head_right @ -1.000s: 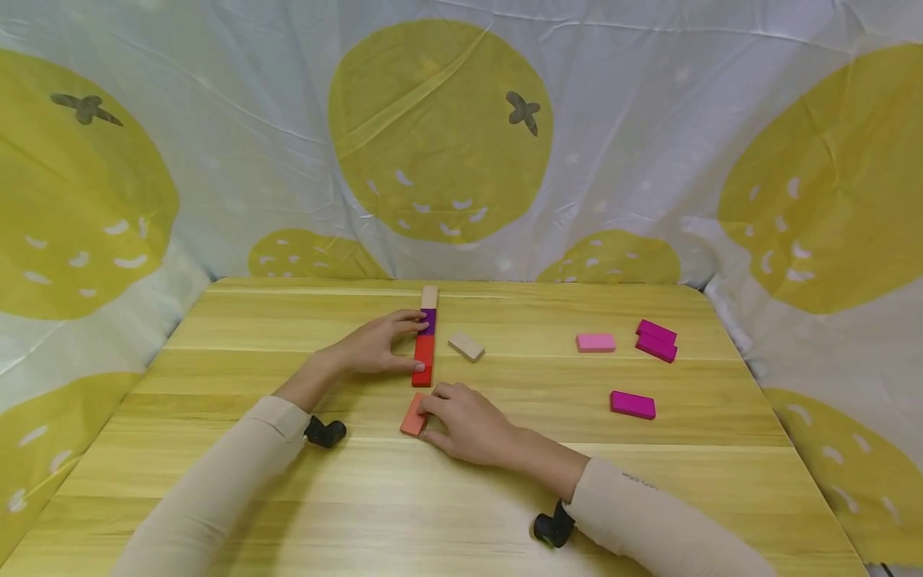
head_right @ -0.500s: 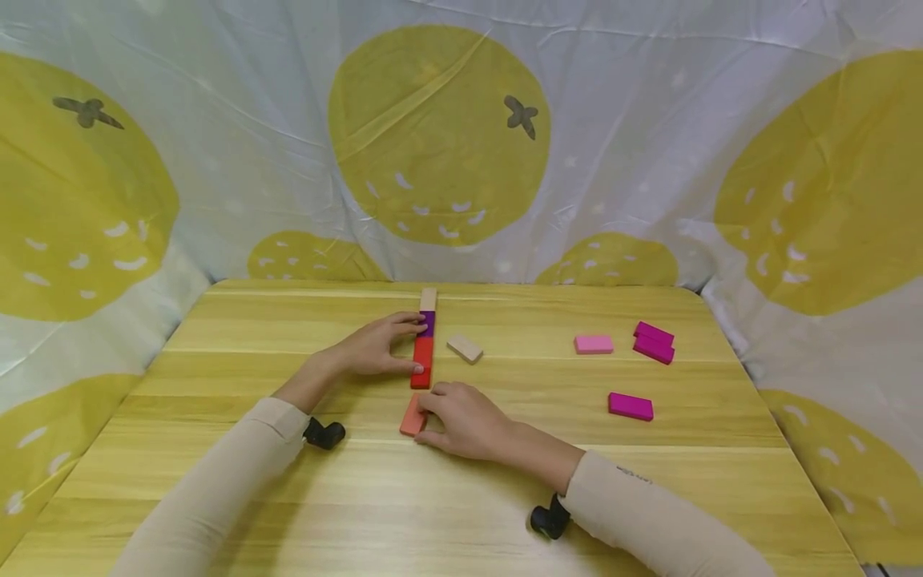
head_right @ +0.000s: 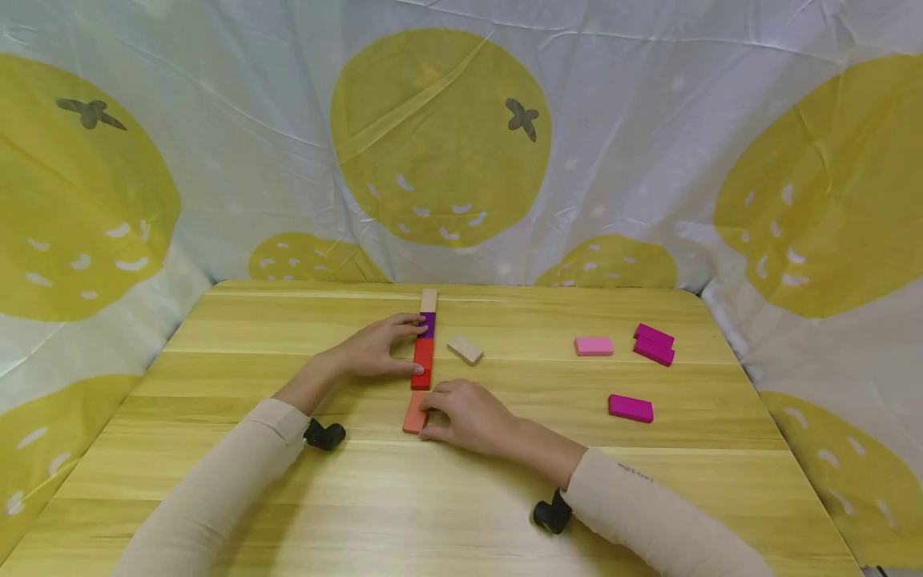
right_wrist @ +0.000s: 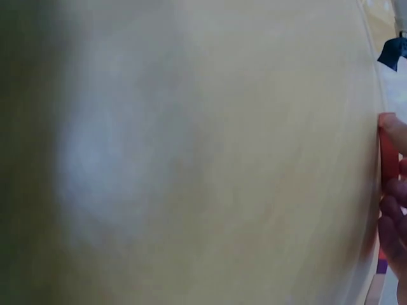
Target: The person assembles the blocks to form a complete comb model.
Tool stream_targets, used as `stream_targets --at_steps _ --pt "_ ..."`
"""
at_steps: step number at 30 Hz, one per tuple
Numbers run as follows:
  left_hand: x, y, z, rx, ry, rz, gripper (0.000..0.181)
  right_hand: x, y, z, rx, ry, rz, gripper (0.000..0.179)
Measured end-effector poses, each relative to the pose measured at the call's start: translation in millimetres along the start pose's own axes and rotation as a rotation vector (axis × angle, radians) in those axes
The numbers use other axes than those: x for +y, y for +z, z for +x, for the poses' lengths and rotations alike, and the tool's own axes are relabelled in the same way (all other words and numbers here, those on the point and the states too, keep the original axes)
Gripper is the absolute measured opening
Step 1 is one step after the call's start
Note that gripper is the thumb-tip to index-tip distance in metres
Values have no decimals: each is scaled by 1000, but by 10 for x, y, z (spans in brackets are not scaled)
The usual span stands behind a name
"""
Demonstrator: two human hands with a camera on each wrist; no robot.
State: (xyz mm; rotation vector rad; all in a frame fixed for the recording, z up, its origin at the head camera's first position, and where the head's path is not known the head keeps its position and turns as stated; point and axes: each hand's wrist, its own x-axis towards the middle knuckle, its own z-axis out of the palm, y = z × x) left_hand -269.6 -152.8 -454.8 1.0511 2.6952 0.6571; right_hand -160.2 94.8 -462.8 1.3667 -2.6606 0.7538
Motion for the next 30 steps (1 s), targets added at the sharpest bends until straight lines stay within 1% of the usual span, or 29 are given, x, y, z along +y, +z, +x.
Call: stream_targets --at_steps 7,15,23,30 --pt "1 4 2 -6 -16 3 84 64 -9 9 10 -55 -6 33" --pt "-19 11 8 -10 -15 1 85 87 -1 29 5 -47 -15 33" --pt "-21 -8 9 -8 -5 -7 85 121 -5 55 7 -78 -18 33" --pt "-34 -3 18 -11 2 -13 85 147 -12 72 -8 -99 -24 33"
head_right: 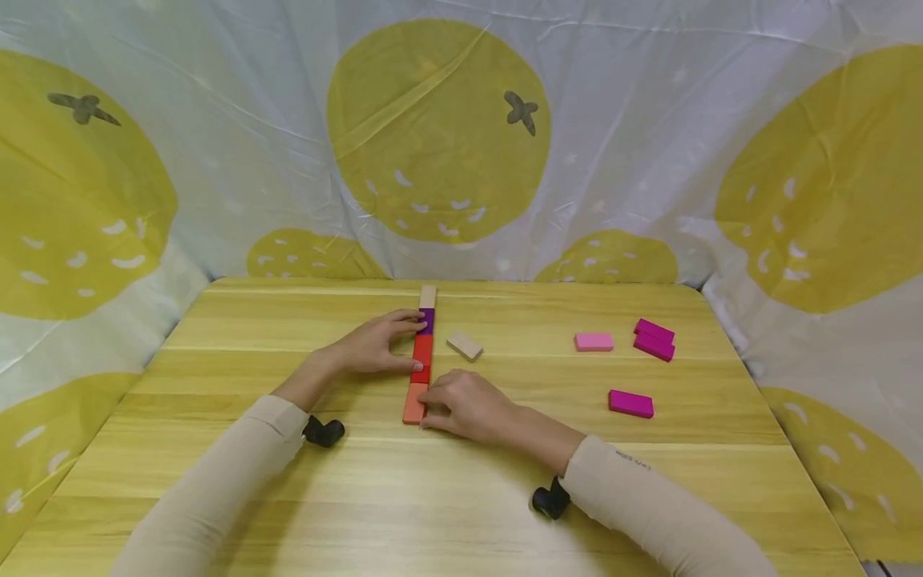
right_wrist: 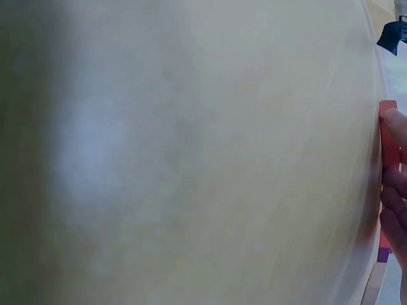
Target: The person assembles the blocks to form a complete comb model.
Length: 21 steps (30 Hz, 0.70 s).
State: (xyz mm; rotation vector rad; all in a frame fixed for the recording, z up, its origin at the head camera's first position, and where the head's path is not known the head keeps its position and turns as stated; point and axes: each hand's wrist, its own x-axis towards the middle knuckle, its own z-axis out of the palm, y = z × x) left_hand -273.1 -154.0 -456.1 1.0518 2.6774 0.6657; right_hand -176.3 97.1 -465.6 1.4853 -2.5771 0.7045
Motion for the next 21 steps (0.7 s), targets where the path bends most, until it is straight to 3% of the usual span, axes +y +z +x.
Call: stream_targets --at_steps 21 --pt "26 -5 -9 5 1 -20 85 69 -192 -10 -98 60 27 36"
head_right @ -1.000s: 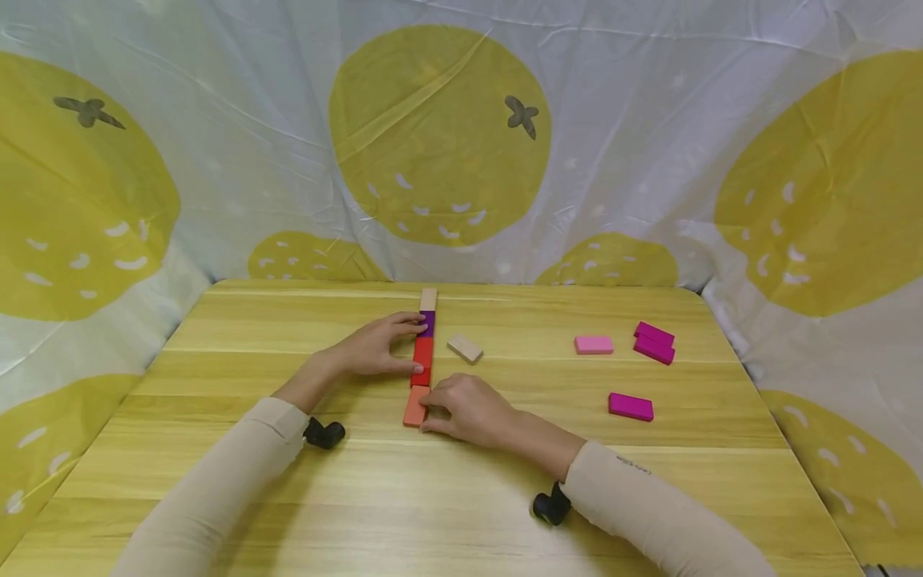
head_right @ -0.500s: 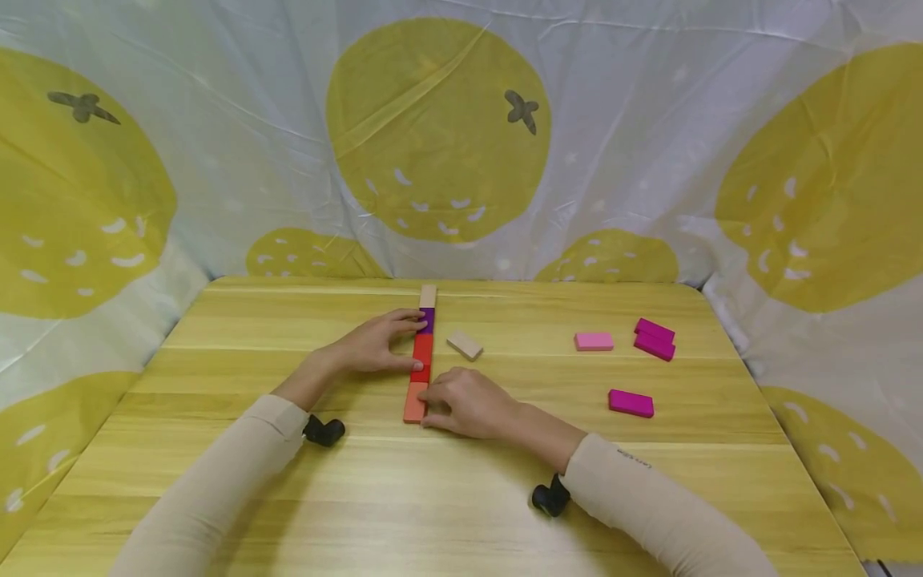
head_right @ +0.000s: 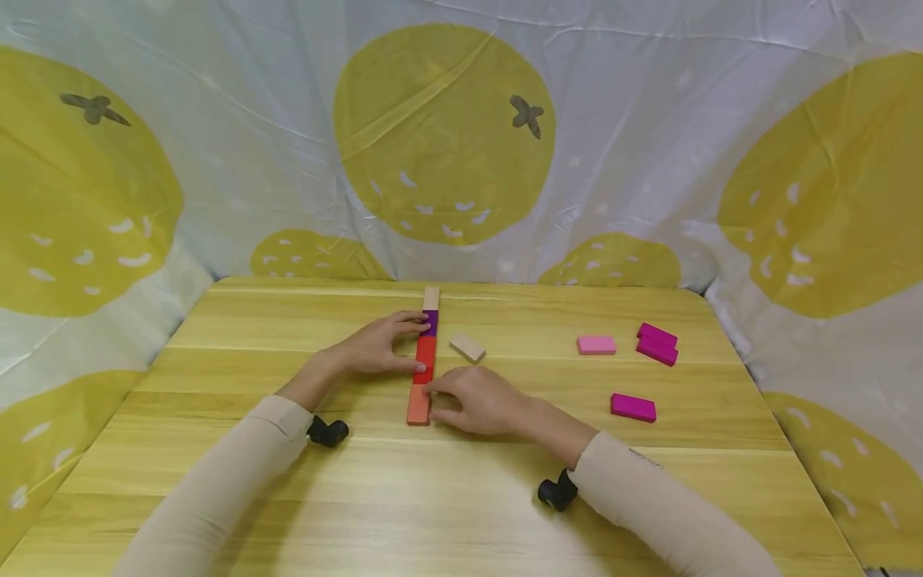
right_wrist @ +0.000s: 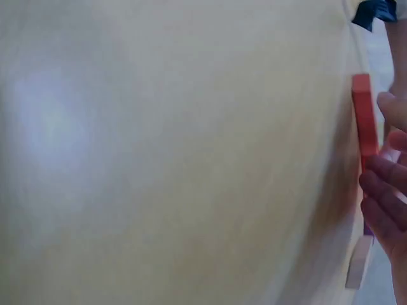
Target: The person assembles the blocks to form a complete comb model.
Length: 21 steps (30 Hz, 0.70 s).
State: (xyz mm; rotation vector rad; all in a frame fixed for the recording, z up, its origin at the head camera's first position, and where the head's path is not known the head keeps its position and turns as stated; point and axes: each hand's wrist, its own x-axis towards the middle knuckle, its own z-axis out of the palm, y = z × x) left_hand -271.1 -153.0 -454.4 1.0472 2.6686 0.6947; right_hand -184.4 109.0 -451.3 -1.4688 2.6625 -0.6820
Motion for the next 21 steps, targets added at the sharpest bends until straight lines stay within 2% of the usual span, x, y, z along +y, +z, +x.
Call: stream_targets --at_steps 2,6,9,14,21 --pt "-2 5 7 1 5 0 85 65 -78 -12 22 23 26 33" --pt "-6 10 10 3 5 4 85 253 -272 -6 114 53 84 31" --pt "-12 8 6 1 -3 1 85 419 -411 21 122 113 114 39" --pt "-23 6 -5 -12 -23 -8 86 649 -529 76 -24 243 165 60" --pt "-1 1 5 -13 -33 -1 87 839 -473 172 -223 237 213 77"
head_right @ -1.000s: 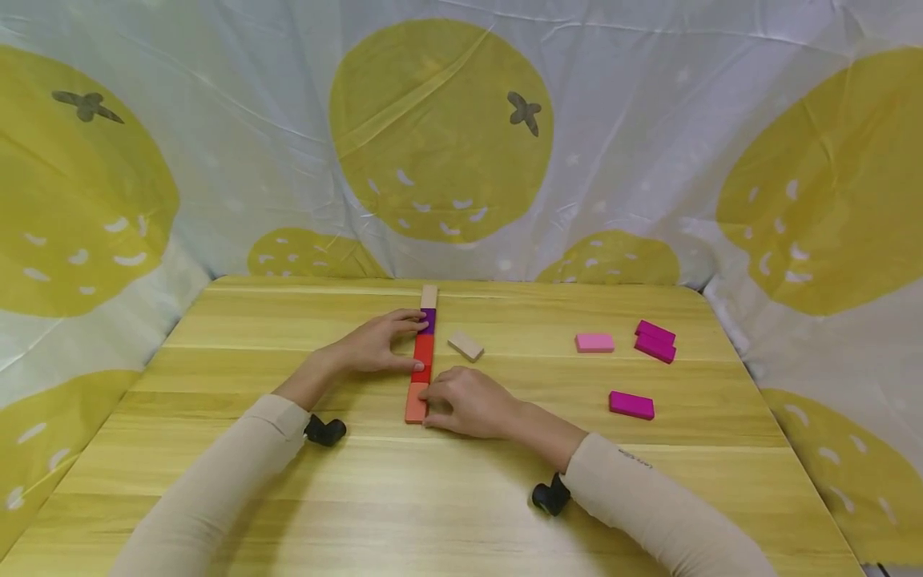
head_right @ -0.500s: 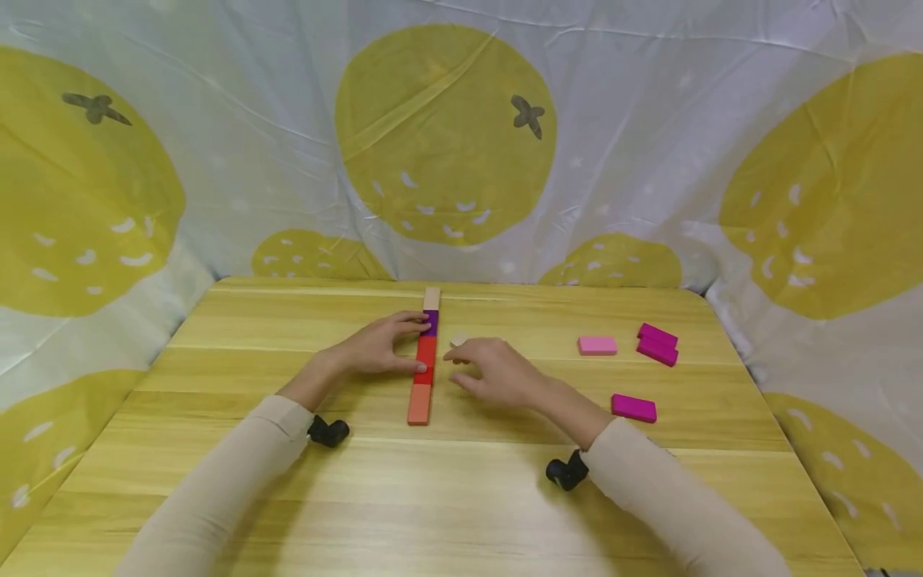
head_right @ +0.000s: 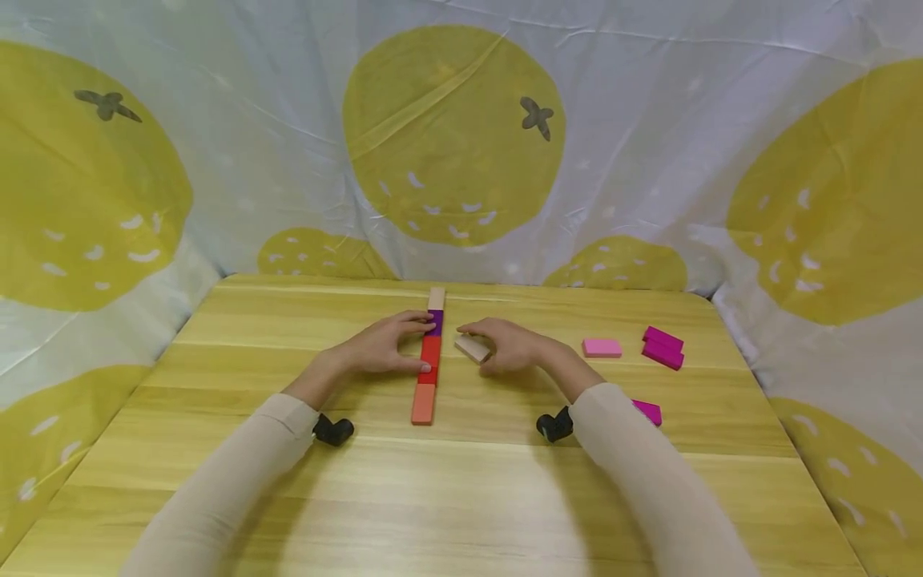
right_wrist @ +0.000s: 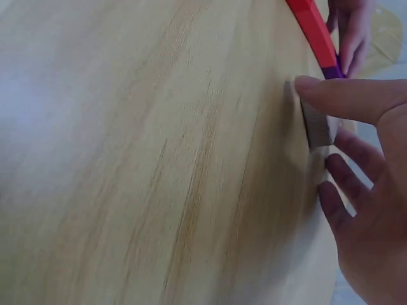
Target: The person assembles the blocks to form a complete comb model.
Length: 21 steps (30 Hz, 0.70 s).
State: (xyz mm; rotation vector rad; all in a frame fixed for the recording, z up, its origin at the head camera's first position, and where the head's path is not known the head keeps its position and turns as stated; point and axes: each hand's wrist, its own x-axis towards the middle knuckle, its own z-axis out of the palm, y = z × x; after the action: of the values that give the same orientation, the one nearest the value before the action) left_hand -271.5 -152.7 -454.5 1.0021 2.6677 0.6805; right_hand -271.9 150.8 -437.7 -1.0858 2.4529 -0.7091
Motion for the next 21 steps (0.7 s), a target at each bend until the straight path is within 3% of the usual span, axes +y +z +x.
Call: stream_targets --at_steps 4,9,14,21 --pt "30 2 22 2 8 -11 87 52 -4 7 -63 21 5 80" --pt "27 5 27 -1 -2 -5 86 63 -24 -8 -79 15 62 71" --pt "-5 11 25 4 3 1 86 56 -10 -33 -33 20 81 62" --pt "-20 16 13 3 3 1 86 19 56 -72 91 64 82 65"
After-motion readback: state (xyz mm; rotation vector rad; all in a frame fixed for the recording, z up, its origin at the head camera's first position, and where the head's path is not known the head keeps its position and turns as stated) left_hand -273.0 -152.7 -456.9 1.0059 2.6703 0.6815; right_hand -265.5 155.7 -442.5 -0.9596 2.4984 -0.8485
